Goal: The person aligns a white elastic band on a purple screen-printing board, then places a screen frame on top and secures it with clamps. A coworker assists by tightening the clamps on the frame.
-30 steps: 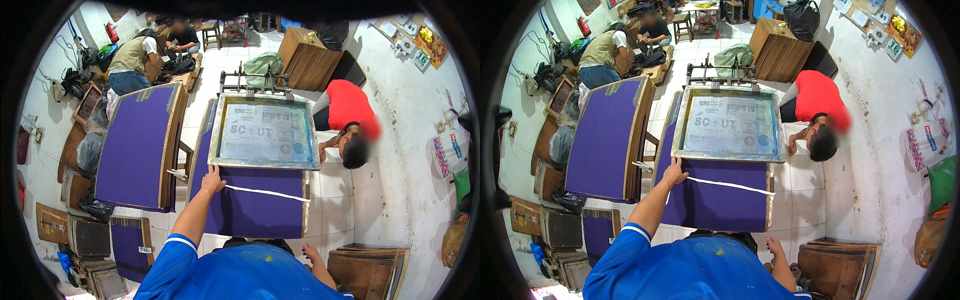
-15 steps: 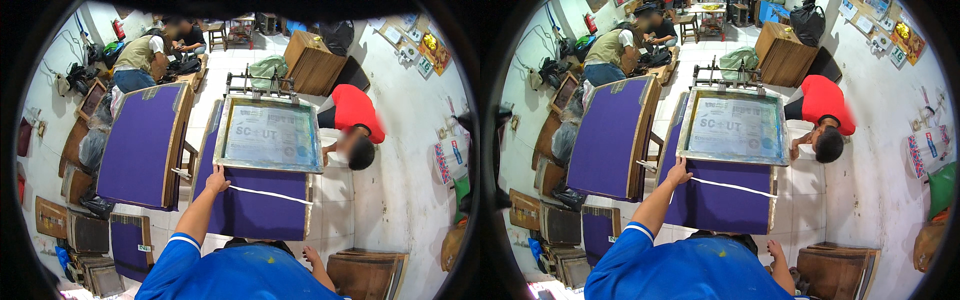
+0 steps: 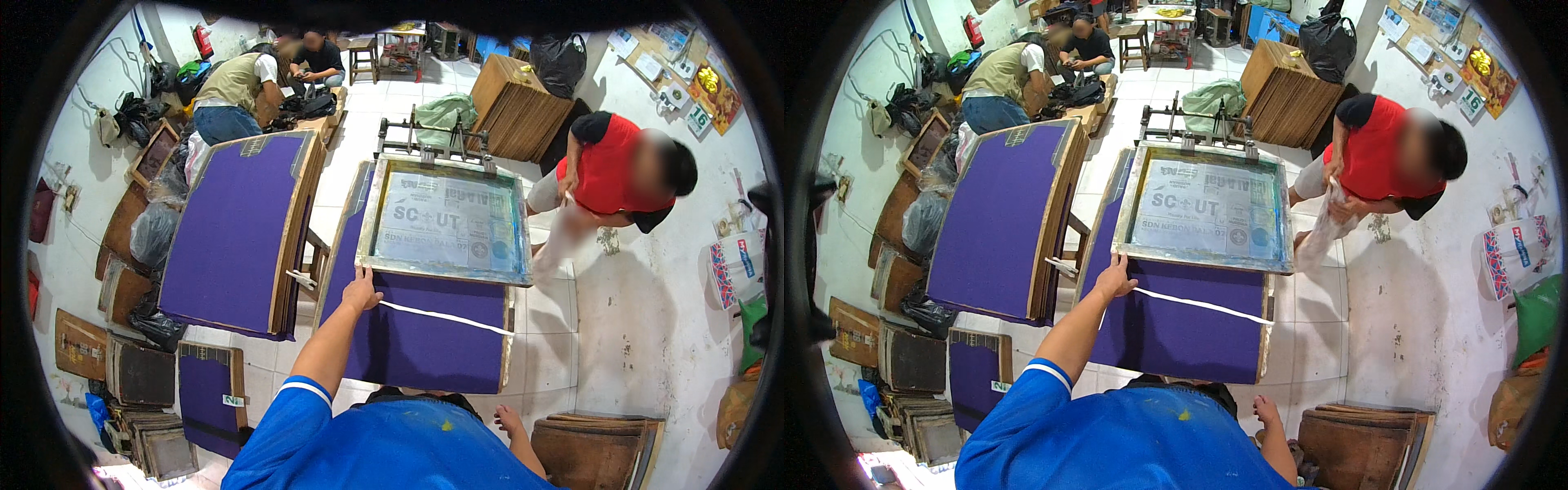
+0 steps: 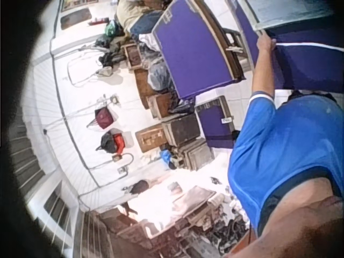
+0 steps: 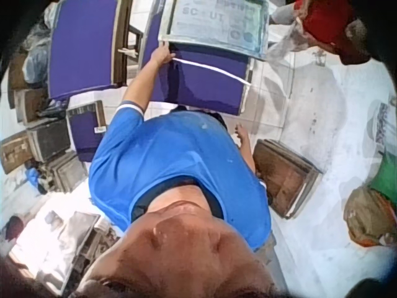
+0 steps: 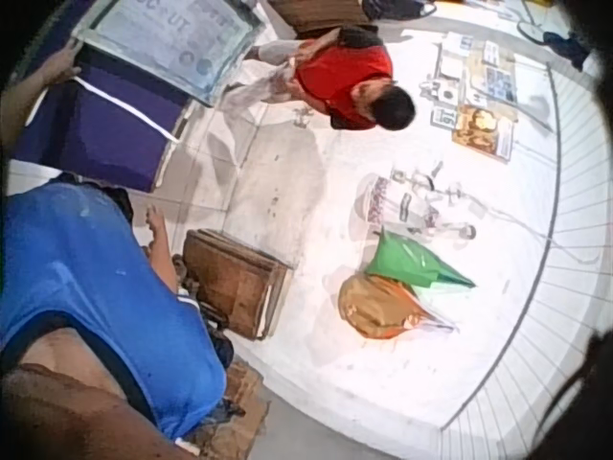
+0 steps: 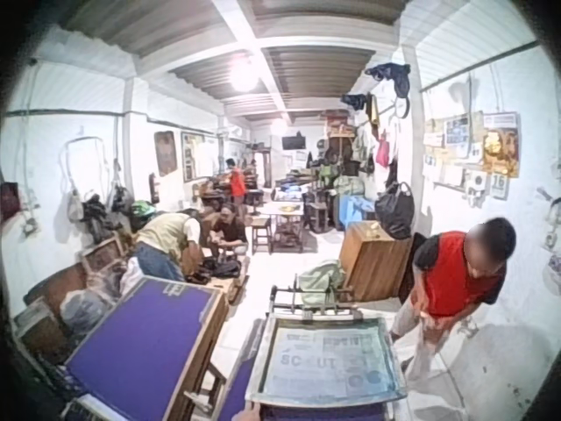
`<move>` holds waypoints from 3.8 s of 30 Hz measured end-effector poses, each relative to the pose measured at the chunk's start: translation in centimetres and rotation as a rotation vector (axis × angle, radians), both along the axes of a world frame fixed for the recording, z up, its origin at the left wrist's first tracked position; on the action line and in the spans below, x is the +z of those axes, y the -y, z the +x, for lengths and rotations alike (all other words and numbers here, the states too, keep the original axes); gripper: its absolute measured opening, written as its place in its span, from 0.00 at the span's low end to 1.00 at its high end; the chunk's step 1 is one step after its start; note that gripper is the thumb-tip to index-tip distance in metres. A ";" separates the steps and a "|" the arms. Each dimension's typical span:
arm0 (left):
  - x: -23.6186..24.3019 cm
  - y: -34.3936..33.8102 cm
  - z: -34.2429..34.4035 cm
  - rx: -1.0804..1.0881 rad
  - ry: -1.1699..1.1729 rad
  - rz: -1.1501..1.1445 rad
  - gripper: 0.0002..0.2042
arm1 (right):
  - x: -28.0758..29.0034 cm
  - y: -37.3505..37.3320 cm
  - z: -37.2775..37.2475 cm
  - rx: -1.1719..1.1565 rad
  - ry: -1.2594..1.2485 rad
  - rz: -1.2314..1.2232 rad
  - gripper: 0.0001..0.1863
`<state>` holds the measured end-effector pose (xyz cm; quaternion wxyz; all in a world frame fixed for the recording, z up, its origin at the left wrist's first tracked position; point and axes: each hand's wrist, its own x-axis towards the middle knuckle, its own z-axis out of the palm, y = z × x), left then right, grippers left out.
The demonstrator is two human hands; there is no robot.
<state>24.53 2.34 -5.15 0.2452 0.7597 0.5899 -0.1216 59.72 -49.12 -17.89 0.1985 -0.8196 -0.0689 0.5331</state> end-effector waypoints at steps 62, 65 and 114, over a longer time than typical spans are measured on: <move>-1.4 -0.7 -0.6 -0.070 0.061 0.013 0.53 | 0.0 -0.2 -1.1 0.025 -0.025 0.015 0.23; -1.3 -0.7 -0.5 -0.071 0.053 0.005 0.53 | -0.1 -0.3 -1.0 0.050 -0.049 -0.009 0.25; -0.6 -0.3 0.2 -0.041 -0.007 0.000 0.54 | -1.2 0.7 -1.3 -0.036 -0.035 -0.011 0.24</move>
